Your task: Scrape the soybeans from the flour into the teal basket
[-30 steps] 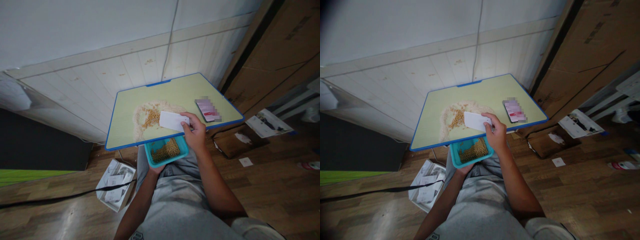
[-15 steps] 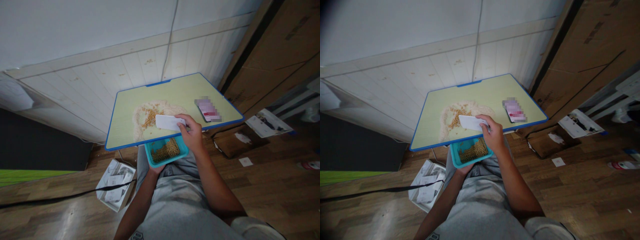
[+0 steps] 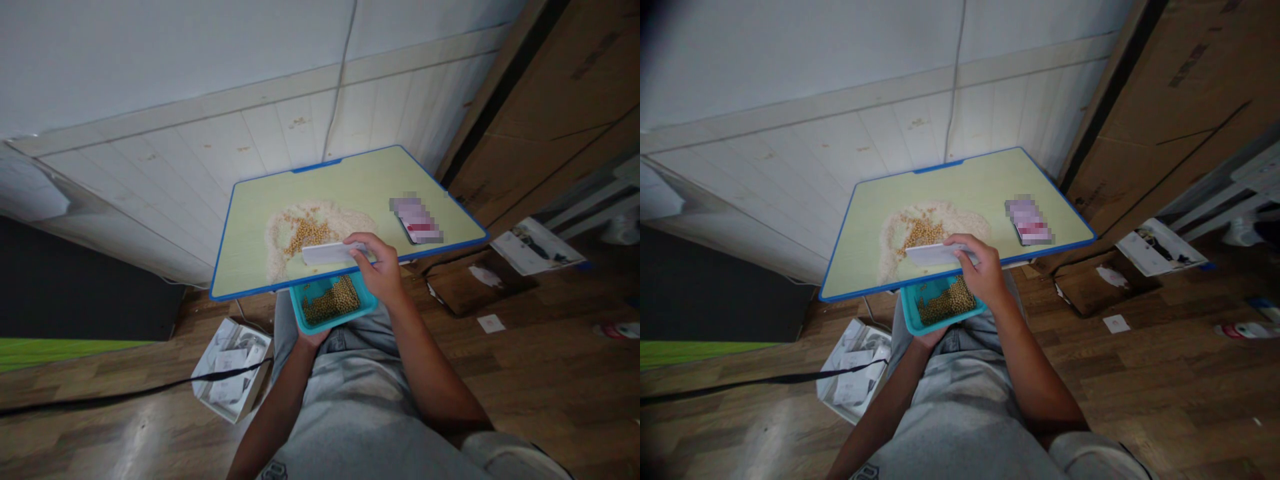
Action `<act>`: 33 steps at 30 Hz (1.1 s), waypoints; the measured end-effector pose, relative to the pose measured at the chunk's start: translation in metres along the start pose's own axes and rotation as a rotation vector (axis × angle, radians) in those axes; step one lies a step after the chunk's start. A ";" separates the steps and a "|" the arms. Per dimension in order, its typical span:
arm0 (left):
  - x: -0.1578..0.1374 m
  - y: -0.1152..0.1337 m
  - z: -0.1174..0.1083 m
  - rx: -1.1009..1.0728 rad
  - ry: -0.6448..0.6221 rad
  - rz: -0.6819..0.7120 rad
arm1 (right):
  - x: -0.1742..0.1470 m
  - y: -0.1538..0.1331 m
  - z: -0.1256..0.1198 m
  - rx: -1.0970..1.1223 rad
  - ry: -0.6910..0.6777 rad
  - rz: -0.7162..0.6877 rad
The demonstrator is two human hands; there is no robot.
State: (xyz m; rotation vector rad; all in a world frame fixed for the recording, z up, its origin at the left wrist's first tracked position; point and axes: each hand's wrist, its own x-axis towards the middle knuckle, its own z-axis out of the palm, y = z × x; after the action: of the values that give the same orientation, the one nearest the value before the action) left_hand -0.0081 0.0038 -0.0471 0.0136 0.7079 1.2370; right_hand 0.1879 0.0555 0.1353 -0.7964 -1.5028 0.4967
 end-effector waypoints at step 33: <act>-0.026 0.010 0.039 -0.086 0.315 -0.077 | -0.002 0.010 -0.018 -0.231 0.271 0.049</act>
State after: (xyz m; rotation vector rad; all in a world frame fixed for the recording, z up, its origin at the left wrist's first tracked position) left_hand -0.0007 -0.0010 -0.0002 -0.2823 0.9181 1.2069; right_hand 0.2073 0.0580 0.1289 -1.0397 -1.3035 0.2408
